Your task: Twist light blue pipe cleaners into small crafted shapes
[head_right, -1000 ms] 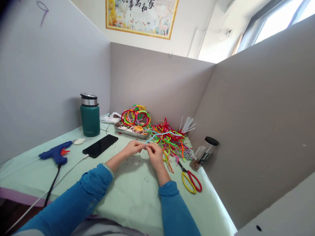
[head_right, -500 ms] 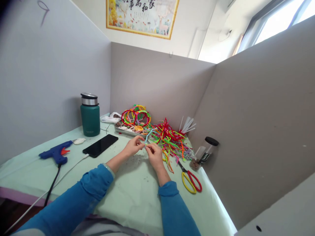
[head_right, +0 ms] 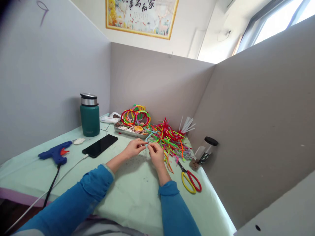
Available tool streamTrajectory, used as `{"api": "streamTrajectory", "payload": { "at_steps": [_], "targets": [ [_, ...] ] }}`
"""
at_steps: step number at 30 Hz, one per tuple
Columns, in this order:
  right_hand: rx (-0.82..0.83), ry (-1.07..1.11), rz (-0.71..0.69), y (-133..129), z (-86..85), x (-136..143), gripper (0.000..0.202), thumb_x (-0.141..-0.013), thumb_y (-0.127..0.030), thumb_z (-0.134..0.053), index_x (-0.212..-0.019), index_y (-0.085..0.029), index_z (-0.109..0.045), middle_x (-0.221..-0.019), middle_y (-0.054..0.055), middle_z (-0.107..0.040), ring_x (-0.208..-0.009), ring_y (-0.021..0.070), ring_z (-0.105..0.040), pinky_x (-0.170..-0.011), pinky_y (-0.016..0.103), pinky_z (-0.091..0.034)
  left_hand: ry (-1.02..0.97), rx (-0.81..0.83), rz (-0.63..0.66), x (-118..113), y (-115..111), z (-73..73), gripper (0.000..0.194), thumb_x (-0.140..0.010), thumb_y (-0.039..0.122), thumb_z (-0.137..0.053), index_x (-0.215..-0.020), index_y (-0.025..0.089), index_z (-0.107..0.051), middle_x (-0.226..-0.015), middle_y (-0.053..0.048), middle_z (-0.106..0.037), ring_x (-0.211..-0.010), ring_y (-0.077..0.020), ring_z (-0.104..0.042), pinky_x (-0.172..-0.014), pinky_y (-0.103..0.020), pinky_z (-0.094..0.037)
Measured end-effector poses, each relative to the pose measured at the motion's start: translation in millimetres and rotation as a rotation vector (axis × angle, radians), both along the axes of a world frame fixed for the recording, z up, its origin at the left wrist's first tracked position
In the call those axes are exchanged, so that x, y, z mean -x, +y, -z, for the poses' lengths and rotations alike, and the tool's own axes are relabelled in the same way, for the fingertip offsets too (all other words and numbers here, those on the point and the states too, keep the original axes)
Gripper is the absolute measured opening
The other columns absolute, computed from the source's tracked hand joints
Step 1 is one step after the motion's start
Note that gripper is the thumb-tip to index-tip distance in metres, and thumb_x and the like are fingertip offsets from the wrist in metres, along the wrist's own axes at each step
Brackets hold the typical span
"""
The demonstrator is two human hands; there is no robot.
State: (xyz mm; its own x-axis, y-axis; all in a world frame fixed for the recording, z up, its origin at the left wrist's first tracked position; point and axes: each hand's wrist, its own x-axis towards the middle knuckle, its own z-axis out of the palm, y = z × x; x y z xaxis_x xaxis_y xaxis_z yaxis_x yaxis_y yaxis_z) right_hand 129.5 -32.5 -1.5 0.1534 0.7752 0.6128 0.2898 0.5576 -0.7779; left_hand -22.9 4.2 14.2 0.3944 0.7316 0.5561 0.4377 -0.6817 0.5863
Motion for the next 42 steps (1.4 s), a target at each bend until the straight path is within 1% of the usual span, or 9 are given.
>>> {"api": "streamTrajectory", "payload": {
  "at_steps": [10, 15, 21, 25, 27, 31, 34, 39, 42],
  "targets": [
    [0.113, 0.077, -0.025, -2, -3.7, 1, 0.028, -0.077, -0.043, -0.059, -0.084, -0.017, -0.064, -0.069, 0.002, -0.062, -0.052, 0.0119, -0.050, -0.049, 0.024, -0.040, -0.083, 0.004, 0.004, 1, 3, -1.1, 0.018, -0.081, 0.028, -0.059, -0.084, 0.017, -0.074, -0.084, -0.004, -0.069, -0.074, -0.0127, -0.060, -0.069, -0.022, -0.045],
    [0.159, 0.014, -0.071, 2, 1.9, -2, 0.030, -0.082, -0.043, -0.053, -0.088, -0.016, -0.066, -0.078, 0.006, -0.066, -0.061, 0.0148, -0.056, -0.052, 0.024, -0.042, -0.198, 0.125, -0.079, 2, 1, -4.4, 0.022, -0.080, 0.031, -0.060, -0.086, 0.015, -0.074, -0.077, -0.004, -0.071, -0.070, -0.0137, -0.061, -0.063, -0.021, -0.044],
    [0.080, -0.131, -0.104, 8, 9.9, -1, 0.028, -0.076, -0.031, -0.059, -0.100, -0.020, -0.066, -0.094, 0.007, -0.066, -0.078, 0.0180, -0.059, -0.064, 0.027, -0.047, -0.260, 0.187, 0.000, 1, -3, -7.1, 0.025, -0.078, 0.032, -0.059, -0.087, 0.014, -0.074, -0.066, -0.002, -0.070, -0.062, -0.0126, -0.060, -0.057, -0.020, -0.044],
    [0.029, -0.333, -0.156, 5, 12.5, 6, 0.018, -0.079, -0.026, -0.056, -0.092, -0.020, -0.067, -0.092, 0.005, -0.065, -0.077, 0.0166, -0.057, -0.063, 0.026, -0.044, -0.300, 0.196, -0.006, 0, -1, -5.6, 0.025, -0.078, 0.032, -0.059, -0.088, 0.015, -0.074, -0.067, -0.001, -0.070, -0.060, -0.0125, -0.060, -0.060, -0.021, -0.046],
    [0.016, -0.418, -0.150, 4, 13.7, 7, 0.014, -0.081, -0.026, -0.054, -0.084, -0.020, -0.067, -0.083, 0.003, -0.064, -0.071, 0.0156, -0.055, -0.062, 0.025, -0.042, -0.299, 0.155, -0.032, 0, 0, -4.7, 0.023, -0.079, 0.031, -0.060, -0.088, 0.016, -0.074, -0.073, -0.002, -0.072, -0.066, -0.0138, -0.063, -0.065, -0.022, -0.048],
    [-0.012, -0.505, 0.025, 6, 14.5, 2, 0.022, -0.083, -0.030, -0.055, -0.064, -0.020, -0.061, -0.065, 0.001, -0.057, -0.062, 0.0152, -0.049, -0.060, 0.026, -0.037, -0.250, -0.001, -0.108, 1, -2, -4.8, 0.018, -0.080, 0.027, -0.060, -0.087, 0.018, -0.074, -0.088, -0.004, -0.074, -0.080, -0.0155, -0.065, -0.074, -0.023, -0.048],
    [-0.050, -0.493, 0.087, 6, 11.3, -2, 0.027, -0.083, -0.035, -0.056, -0.061, -0.020, -0.061, -0.065, 0.002, -0.058, -0.067, 0.0174, -0.051, -0.065, 0.029, -0.038, -0.201, -0.095, -0.191, 3, -3, -3.8, 0.020, -0.084, 0.029, -0.056, -0.090, 0.021, -0.073, -0.091, -0.004, -0.073, -0.081, -0.0154, -0.064, -0.076, -0.024, -0.046],
    [-0.055, -0.443, -0.052, -2, -0.6, -2, 0.038, -0.085, -0.041, -0.054, -0.053, -0.021, -0.061, -0.059, 0.003, -0.060, -0.072, 0.0194, -0.055, -0.074, 0.033, -0.041, -0.091, -0.118, -0.287, 5, 1, 1.3, 0.022, -0.086, 0.030, -0.053, -0.092, 0.023, -0.073, -0.094, -0.004, -0.073, -0.084, -0.0161, -0.064, -0.077, -0.024, -0.044],
    [0.051, -0.285, -0.145, -8, -8.0, -2, 0.045, -0.084, -0.047, -0.053, -0.049, -0.020, -0.057, -0.054, 0.003, -0.057, -0.064, 0.0175, -0.055, -0.069, 0.031, -0.044, -0.018, -0.076, -0.290, 6, 3, 2.3, 0.023, -0.085, 0.031, -0.053, -0.091, 0.024, -0.074, -0.093, -0.004, -0.073, -0.083, -0.0164, -0.063, -0.074, -0.024, -0.043]
  ]
}}
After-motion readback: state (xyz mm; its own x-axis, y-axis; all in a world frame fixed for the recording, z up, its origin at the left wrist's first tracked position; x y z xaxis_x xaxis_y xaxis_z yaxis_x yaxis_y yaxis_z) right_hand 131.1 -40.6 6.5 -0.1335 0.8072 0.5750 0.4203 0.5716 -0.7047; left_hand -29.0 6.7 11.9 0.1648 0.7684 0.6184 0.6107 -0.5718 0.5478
